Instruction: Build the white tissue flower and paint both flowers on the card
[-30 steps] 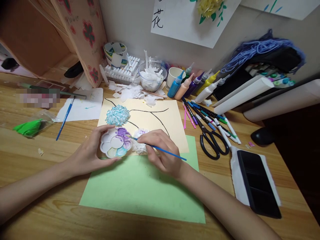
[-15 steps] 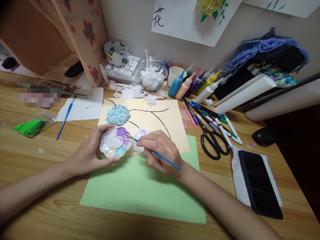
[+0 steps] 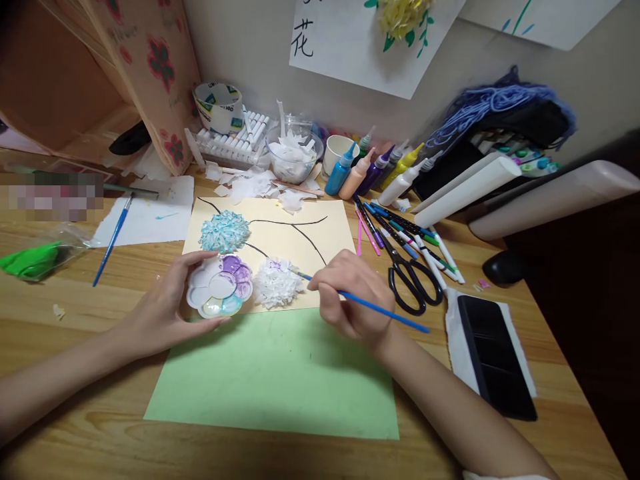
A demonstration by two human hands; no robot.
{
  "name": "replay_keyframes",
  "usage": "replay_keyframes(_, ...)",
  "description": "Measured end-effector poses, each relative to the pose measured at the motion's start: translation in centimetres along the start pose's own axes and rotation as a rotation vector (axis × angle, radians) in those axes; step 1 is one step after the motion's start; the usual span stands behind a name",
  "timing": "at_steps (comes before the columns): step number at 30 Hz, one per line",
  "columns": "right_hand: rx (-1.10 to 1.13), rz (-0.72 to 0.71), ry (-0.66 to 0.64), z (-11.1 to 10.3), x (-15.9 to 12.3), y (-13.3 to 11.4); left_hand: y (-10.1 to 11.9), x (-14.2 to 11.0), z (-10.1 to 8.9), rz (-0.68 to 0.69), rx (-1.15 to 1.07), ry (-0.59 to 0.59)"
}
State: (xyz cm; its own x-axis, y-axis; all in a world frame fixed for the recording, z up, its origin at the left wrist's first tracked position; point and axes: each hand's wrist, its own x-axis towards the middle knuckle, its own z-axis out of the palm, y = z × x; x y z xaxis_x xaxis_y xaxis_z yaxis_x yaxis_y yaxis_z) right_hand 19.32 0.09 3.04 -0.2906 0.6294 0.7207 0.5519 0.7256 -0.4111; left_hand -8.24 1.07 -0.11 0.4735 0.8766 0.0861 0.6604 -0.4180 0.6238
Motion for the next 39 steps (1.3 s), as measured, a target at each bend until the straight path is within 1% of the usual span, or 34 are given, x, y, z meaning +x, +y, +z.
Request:
replay_keyframes(2,0.044,-0.121,0.055,0.3,0.1,0.1,0.1,0.0,0.0,-0.005,0.002,-0.002)
replay_keyframes(3,0.054,-0.164,0.057,0.4,0.2,0.1,0.1,0.0,0.0,-0.004,0.0,0.0)
replay_keyframes(6,0.043,-0.217,0.015,0.6,0.2,0.1,0.1,0.0,0.0,-0.002,-0.008,0.009)
replay_keyframes(10,0.039,-0.204,-0.038,0.8,0.0,0.1,0.0,0.0,0.1,-0.008,-0.018,0.012)
replay_keyframes(24,0.094,-0.13,-0.059,1.5,-0.3,0.5,-0.2,0.1,0.2,-0.002,-0.025,0.009)
replay_keyframes(28,0.091,-0.137,-0.041,1.3,-0.3,0.4,-0.2,0.0,0.2,0.003,-0.023,0.016)
replay_keyframes(34,0.09,-0.13,-0.077,1.4,-0.2,0.3,0.1,0.1,0.0,-0.018,0.0,-0.005)
replay_keyframes(39,0.069,-0.141,-0.065,1.3,-0.3,0.2,0.2,0.2,0.0,-0.023,0.006,-0.007)
